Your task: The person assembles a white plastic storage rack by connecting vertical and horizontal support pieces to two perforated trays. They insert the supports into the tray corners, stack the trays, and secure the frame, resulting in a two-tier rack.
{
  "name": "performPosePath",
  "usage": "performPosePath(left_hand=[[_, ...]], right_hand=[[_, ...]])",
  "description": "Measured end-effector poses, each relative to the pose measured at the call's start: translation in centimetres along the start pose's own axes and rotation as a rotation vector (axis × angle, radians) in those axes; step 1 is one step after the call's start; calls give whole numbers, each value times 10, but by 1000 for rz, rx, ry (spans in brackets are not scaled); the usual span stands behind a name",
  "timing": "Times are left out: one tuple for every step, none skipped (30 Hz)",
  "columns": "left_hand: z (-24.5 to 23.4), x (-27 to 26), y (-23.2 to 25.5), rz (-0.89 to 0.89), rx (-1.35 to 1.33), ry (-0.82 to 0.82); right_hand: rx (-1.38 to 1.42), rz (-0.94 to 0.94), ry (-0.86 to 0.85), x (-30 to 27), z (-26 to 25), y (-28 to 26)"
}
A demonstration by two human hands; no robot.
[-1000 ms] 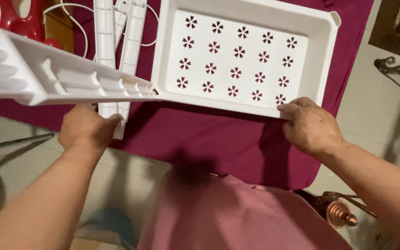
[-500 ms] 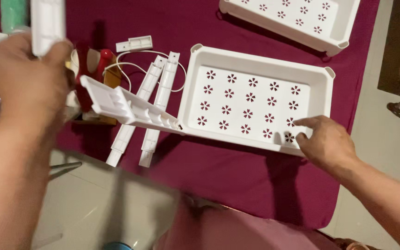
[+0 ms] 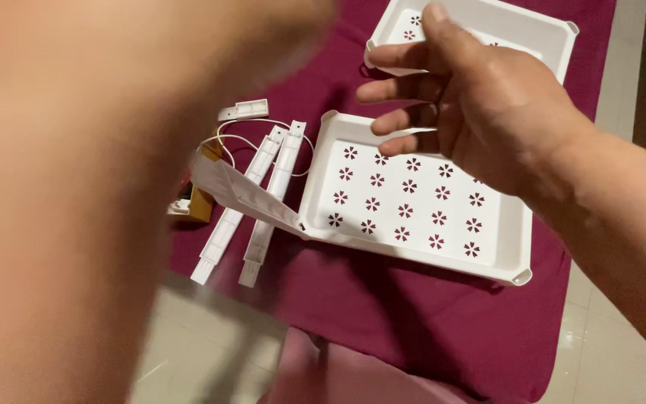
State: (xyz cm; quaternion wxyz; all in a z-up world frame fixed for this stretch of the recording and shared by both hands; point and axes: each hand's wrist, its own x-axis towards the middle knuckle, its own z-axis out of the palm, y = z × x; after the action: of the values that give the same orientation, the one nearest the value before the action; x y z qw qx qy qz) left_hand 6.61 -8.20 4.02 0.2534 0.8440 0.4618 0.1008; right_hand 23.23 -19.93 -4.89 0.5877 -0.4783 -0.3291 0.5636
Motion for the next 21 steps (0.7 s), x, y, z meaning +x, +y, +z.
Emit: performPosePath(left_hand=[[16,-4,9,-7,-5,-56],[34,-8,17,-14,-14,-107],[52,-9,21,-15,-23,-139],[74,-12,25,-106,-266,-188],[96,-16,23,-68,-265,-154],[116,-21,17,-30,-264,-120],[133,-26,8,35,-278,-106],[150,-31,0,99,-292,-93],[164,-36,-7,162,-305,-83],[175,-39,-12,121,-360,-167],[184,-43,-18,78,-418,-249],[192,-47,-24,36,-475,-332],[199,-50,-31,9,-468,-338],[205,-53,-39,-17,-460,-345],[212,-57,-50,-43,-451,-353],[219,-61,-63,-27,-515,-336],[225,-66,-77,-10,-578,-316],[231,-71,-92,-114,-590,-395],[234,-77,-109,-217,-597,-476],[234,-82,-130,-288,-657,-580],[232,-84,-151,-362,-711,-686]], right_hand=[[64,10,-56,0,1,-2],[129,23,-111,-2,0,-2],[98,73,-51,-3,-1,-2],[66,123,8,-3,-2,1],[-75,203,152,-2,-2,7],[-217,285,295,-2,-4,13],[-250,339,318,-4,-6,20],[-283,393,341,-5,-8,27],[-317,437,382,-9,-14,32],[-351,481,422,-12,-18,36],[-388,527,461,-14,-22,41],[-384,559,478,-16,-27,44],[-382,587,497,-17,-33,46],[-379,614,518,-17,-39,48],[-419,587,457,-18,-47,48],[-458,558,397,-19,-56,46],[-498,526,336,-18,-62,45],[-564,546,376,-15,-66,43],[-629,563,417,-13,-69,41],[-693,581,457,-12,-70,36],[-705,583,487,-9,-69,33]])
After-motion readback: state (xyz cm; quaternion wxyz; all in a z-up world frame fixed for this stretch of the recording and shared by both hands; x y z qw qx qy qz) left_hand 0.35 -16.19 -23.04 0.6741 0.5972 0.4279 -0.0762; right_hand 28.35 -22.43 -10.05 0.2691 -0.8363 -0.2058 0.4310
